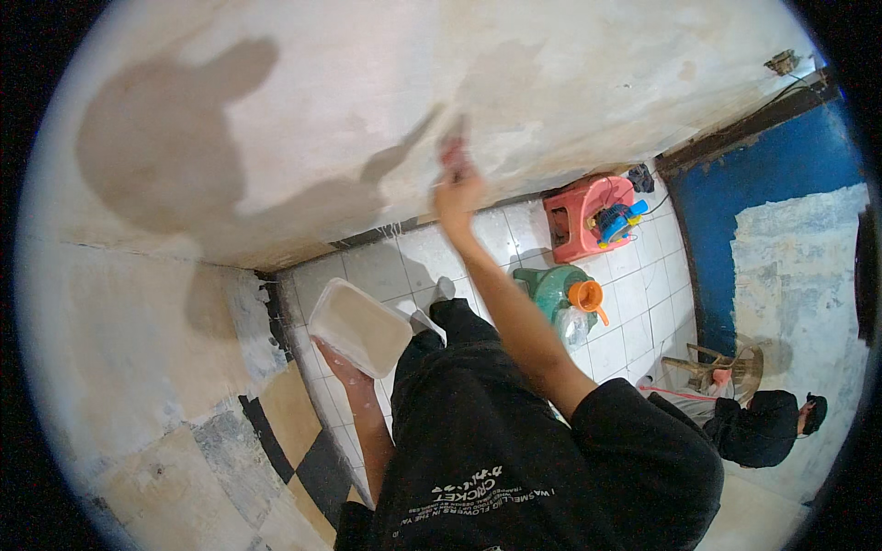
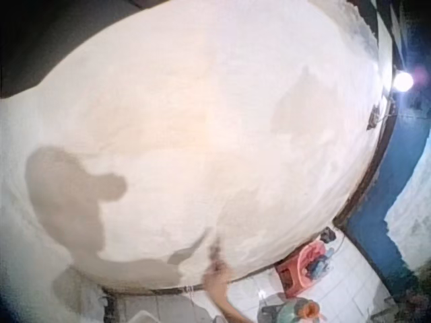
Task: The person applies a white plaster mixture from a container onto a wall using a putty knife, smoothing it over various patches of the surface.
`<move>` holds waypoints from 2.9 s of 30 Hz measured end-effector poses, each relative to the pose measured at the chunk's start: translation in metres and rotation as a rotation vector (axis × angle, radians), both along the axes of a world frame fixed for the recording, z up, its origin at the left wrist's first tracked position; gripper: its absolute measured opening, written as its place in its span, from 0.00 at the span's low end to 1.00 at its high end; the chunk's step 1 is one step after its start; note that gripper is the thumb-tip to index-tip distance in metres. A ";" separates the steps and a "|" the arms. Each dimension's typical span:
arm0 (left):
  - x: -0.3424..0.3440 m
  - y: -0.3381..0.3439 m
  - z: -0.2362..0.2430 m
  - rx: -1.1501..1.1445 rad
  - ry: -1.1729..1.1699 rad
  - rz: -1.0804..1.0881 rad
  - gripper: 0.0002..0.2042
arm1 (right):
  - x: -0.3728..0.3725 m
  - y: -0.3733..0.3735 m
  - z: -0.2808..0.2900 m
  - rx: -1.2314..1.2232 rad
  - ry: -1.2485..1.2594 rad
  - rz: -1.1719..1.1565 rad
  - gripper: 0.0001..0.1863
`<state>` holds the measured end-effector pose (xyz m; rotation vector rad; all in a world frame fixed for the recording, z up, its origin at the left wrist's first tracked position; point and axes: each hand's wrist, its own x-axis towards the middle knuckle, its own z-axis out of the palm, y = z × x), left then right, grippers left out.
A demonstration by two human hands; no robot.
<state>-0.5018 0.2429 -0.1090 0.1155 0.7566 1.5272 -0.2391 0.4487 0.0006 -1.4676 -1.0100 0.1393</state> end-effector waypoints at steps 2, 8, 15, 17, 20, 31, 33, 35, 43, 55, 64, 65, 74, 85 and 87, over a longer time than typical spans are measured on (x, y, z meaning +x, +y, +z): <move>0.002 -0.006 0.015 -0.069 0.083 0.050 0.31 | 0.065 0.015 -0.022 -0.092 0.095 -0.133 0.18; 0.014 -0.004 0.036 -0.153 0.158 0.075 0.30 | 0.216 0.079 -0.155 -0.346 1.268 -0.028 0.17; 0.002 -0.026 0.044 -0.229 0.251 0.132 0.31 | 0.170 0.135 -0.048 -0.175 1.364 0.143 0.13; 0.002 -0.024 0.039 -0.266 0.246 0.146 0.32 | 0.177 0.112 -0.004 -0.083 1.340 0.203 0.12; -0.005 -0.027 0.017 -0.191 0.091 0.104 0.33 | 0.184 0.055 0.069 -0.059 1.229 0.376 0.13; -0.003 -0.021 0.012 -0.113 0.005 0.067 0.33 | 0.291 0.070 -0.140 -0.308 1.375 0.279 0.18; 0.002 -0.011 0.016 -0.133 0.032 0.042 0.33 | 0.313 0.085 -0.154 -0.268 1.299 0.346 0.17; 0.002 -0.013 0.037 -0.259 0.304 0.068 0.32 | 0.274 0.104 -0.126 -0.269 1.258 0.364 0.17; 0.018 0.004 0.040 -0.185 0.220 0.064 0.31 | 0.240 0.013 0.129 -0.011 1.165 0.497 0.13; 0.009 0.006 0.029 -0.058 0.156 0.042 0.32 | 0.049 0.079 0.053 0.236 -0.239 -0.196 0.04; -0.021 -0.013 -0.010 0.048 0.008 -0.038 0.34 | -0.002 -0.004 0.031 0.056 -0.156 0.003 0.28; -0.017 -0.014 -0.002 0.035 0.047 -0.018 0.34 | 0.024 -0.006 0.040 0.026 -0.178 -0.078 0.27; -0.004 -0.013 0.025 0.012 0.118 0.003 0.33 | 0.063 0.086 0.009 -0.012 -0.018 -0.294 0.08; -0.015 -0.016 0.024 0.035 0.133 0.001 0.32 | 0.051 0.000 -0.016 0.216 1.001 0.034 0.13; -0.014 -0.013 0.021 0.050 0.114 -0.002 0.32 | 0.118 0.017 -0.016 0.268 1.322 0.158 0.14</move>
